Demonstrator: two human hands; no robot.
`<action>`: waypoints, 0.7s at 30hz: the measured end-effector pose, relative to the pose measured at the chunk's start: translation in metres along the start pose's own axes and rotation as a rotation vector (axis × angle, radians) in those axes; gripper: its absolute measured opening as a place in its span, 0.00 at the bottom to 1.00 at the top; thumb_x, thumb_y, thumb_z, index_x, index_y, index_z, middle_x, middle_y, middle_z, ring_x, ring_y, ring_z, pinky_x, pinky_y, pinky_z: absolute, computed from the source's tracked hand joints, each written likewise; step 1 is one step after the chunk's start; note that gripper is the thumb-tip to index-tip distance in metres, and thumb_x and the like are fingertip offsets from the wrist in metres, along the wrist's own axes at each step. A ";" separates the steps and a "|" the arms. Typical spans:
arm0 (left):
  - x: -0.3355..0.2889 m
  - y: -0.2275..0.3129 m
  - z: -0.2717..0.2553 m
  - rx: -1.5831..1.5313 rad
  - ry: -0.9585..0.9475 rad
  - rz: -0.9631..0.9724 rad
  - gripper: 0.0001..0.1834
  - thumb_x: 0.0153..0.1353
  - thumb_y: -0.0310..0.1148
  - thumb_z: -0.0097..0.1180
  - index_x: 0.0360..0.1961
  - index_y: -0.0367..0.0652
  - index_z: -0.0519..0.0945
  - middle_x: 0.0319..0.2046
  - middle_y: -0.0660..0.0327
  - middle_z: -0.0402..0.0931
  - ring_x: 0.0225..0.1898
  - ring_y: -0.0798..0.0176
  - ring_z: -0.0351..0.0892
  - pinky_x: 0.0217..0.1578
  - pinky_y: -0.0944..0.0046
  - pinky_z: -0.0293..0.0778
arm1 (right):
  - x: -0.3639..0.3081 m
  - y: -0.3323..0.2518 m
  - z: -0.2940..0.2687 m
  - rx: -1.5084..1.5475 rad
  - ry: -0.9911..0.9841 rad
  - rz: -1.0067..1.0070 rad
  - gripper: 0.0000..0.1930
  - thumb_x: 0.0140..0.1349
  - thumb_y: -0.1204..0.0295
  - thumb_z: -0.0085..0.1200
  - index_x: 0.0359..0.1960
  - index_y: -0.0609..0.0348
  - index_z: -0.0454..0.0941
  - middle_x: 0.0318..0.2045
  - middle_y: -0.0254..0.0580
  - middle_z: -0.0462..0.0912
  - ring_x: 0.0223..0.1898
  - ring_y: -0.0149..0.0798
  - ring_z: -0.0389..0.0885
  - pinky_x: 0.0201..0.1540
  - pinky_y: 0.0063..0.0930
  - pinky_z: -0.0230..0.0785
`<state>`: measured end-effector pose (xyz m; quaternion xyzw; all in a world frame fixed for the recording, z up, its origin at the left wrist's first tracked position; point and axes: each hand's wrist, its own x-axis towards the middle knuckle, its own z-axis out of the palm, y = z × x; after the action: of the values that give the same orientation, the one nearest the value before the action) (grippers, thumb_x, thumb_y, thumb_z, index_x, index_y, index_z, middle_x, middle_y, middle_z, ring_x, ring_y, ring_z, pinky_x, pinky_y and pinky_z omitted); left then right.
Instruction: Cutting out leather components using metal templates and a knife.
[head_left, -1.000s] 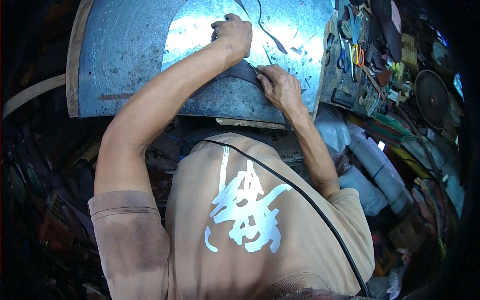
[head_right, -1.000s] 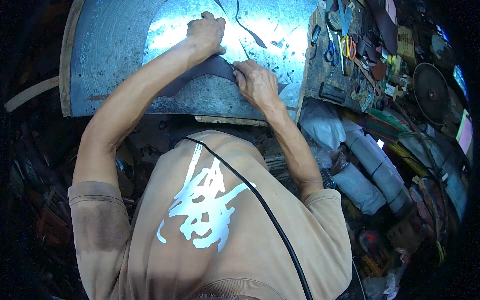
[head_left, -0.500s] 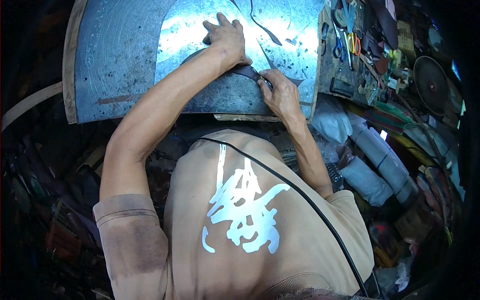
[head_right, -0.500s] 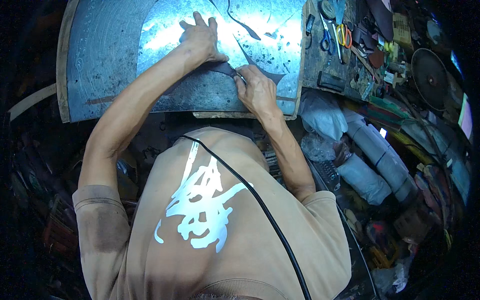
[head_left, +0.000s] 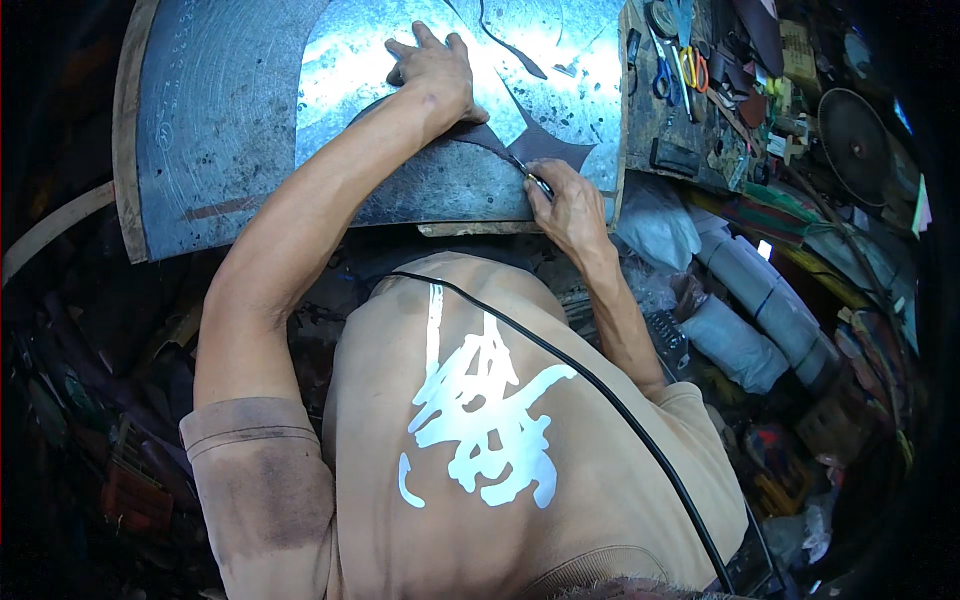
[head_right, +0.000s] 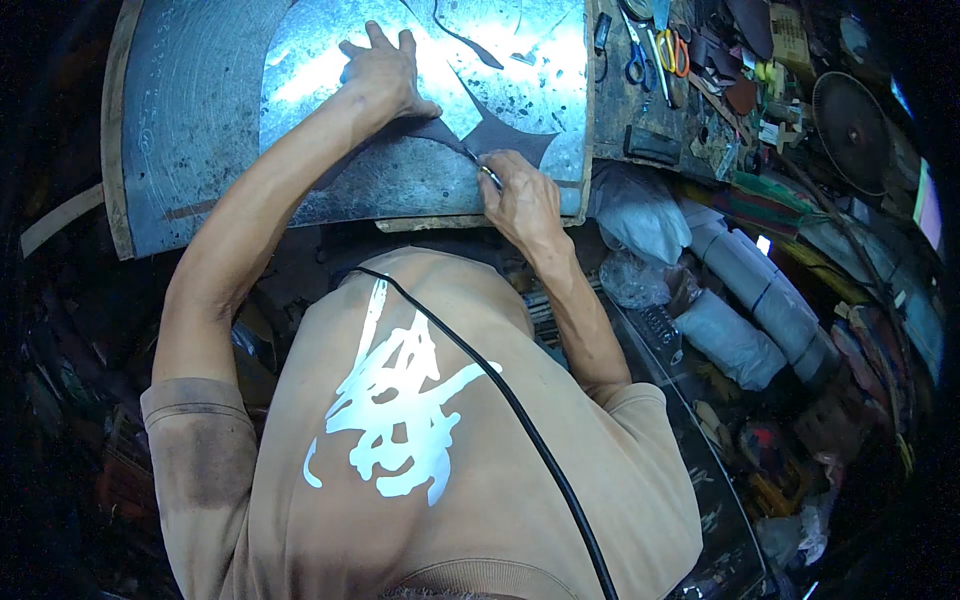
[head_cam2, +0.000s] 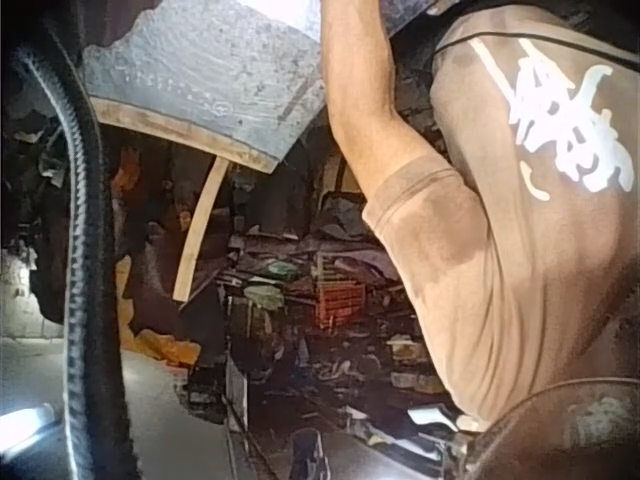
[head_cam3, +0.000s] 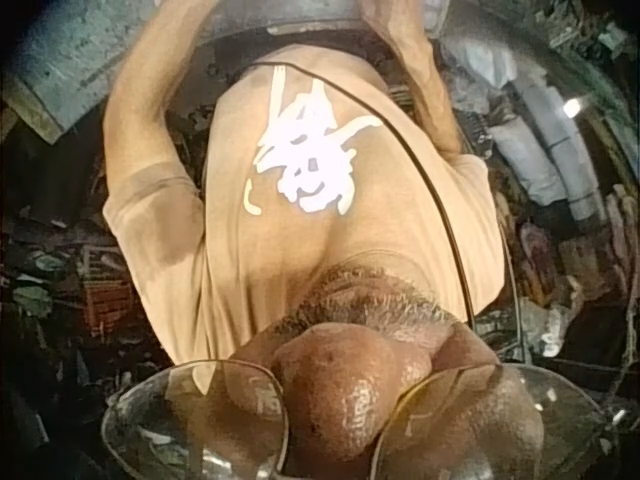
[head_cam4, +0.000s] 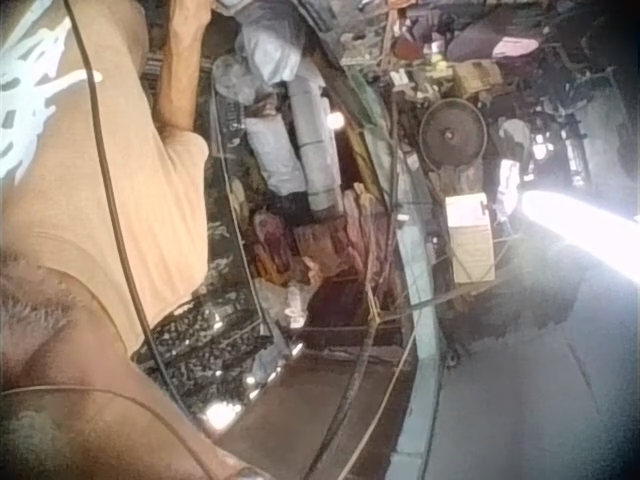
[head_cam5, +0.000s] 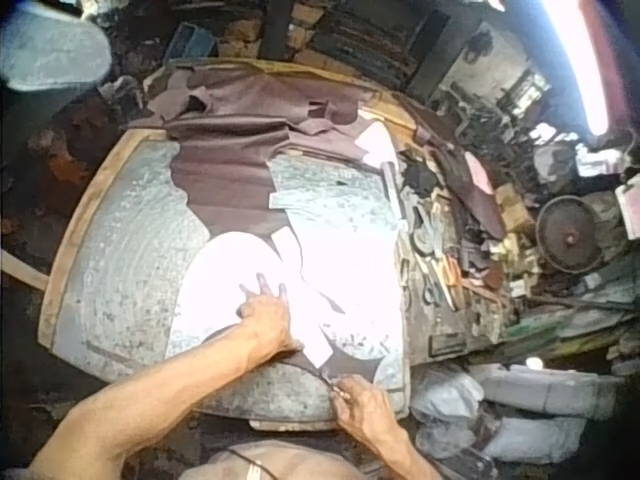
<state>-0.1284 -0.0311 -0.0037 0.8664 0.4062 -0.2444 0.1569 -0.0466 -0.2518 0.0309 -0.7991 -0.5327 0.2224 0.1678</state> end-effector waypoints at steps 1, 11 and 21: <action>0.000 0.000 -0.001 0.014 0.004 -0.005 0.67 0.38 0.68 0.69 0.71 0.41 0.51 0.69 0.30 0.44 0.63 0.14 0.53 0.48 0.39 0.78 | 0.000 0.001 -0.002 -0.003 0.002 0.001 0.10 0.59 0.72 0.56 0.41 0.61 0.82 0.41 0.48 0.83 0.39 0.55 0.83 0.41 0.44 0.76; -0.020 0.008 0.024 0.016 0.251 0.244 0.37 0.47 0.50 0.70 0.53 0.40 0.73 0.54 0.42 0.67 0.50 0.41 0.74 0.43 0.49 0.77 | 0.101 0.004 0.006 0.227 0.170 0.030 0.14 0.61 0.71 0.56 0.47 0.64 0.81 0.41 0.59 0.82 0.45 0.57 0.81 0.48 0.42 0.73; -0.035 0.014 0.030 -0.040 0.306 0.218 0.44 0.45 0.52 0.71 0.60 0.41 0.68 0.57 0.34 0.61 0.56 0.28 0.65 0.47 0.41 0.75 | 0.126 0.008 0.027 0.164 0.181 -0.079 0.14 0.60 0.71 0.56 0.45 0.65 0.82 0.43 0.57 0.82 0.45 0.58 0.81 0.50 0.43 0.74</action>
<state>-0.1455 -0.0756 -0.0084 0.9291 0.3336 -0.0832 0.1360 -0.0130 -0.1375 -0.0184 -0.7779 -0.5266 0.1852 0.2886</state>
